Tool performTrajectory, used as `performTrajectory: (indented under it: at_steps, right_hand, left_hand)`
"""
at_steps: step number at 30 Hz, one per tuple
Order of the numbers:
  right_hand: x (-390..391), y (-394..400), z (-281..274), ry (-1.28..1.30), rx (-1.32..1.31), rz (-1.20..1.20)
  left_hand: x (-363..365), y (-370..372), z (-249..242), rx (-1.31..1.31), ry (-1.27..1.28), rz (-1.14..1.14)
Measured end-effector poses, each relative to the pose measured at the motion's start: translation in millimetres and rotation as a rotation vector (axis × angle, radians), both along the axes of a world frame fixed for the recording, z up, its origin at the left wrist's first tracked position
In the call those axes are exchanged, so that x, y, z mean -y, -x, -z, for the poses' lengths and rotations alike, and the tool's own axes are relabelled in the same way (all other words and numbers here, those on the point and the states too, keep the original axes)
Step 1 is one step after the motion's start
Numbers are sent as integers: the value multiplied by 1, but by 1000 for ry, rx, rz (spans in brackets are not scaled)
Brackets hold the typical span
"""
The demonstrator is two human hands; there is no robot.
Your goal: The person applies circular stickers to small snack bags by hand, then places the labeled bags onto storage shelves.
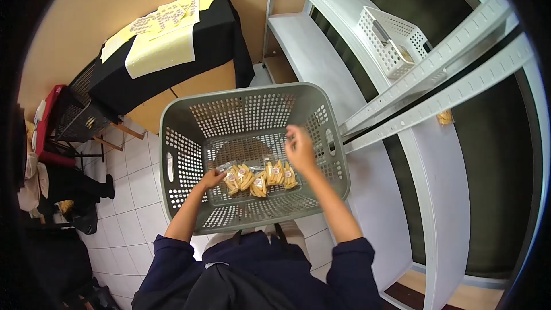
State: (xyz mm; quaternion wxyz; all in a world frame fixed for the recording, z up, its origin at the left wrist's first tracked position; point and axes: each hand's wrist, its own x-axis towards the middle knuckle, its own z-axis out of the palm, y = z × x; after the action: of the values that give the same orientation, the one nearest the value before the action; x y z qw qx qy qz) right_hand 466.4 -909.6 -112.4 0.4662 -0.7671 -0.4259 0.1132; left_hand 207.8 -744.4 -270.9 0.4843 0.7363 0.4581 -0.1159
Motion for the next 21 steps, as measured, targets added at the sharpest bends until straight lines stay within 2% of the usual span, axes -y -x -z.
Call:
performTrajectory:
  at_steps: [1, 2, 3, 4, 5, 6, 7, 9, 13, 15, 16, 17, 19, 21]
  right_hand:
    - [-1, -1, 52, 126, -57, -36]
    - [0, 4, 78, 259, -186, 14]
    - [5, 2, 109, 387, -169, 37]
    - [11, -1, 138, 512, -150, 57]
    - [17, -3, 162, 522, -157, 54]
    - [23, -4, 183, 627, -210, 81]
    - [27, -5, 192, 730, -259, 105]
    - [34, -3, 211, 770, -246, 92]
    - [40, 1, 249, 865, -221, 126]
    - [43, 7, 264, 895, -202, 154]
    - [43, 11, 274, 848, -178, 233]
    - [42, 13, 284, 799, -152, 312]
    - [35, 16, 291, 810, -185, 348]
    - [30, 22, 290, 816, -220, 392]
  left_hand:
    - [-2, -2, 18, -98, 27, -4]
    - [-2, 2, 45, -85, 36, 3]
    - [5, 4, 61, -96, 52, 4]
    - [12, 5, 74, -28, -8, -106]
    - [15, 6, 88, 42, -73, -218]
    - [11, 10, 108, 152, 82, -172]
    - [15, 8, 102, 147, 85, -179]
    - [24, 2, 90, -190, 81, -303]
    - [41, -11, 87, -406, 105, -449]
    - [53, -20, 93, -530, -125, -578]
    - [60, -20, 102, -425, -384, -592]
    - [61, -22, 108, -434, -378, -594]
    - [59, -29, 107, -115, -223, -577]
    - [65, -44, 117, -68, -217, -603]
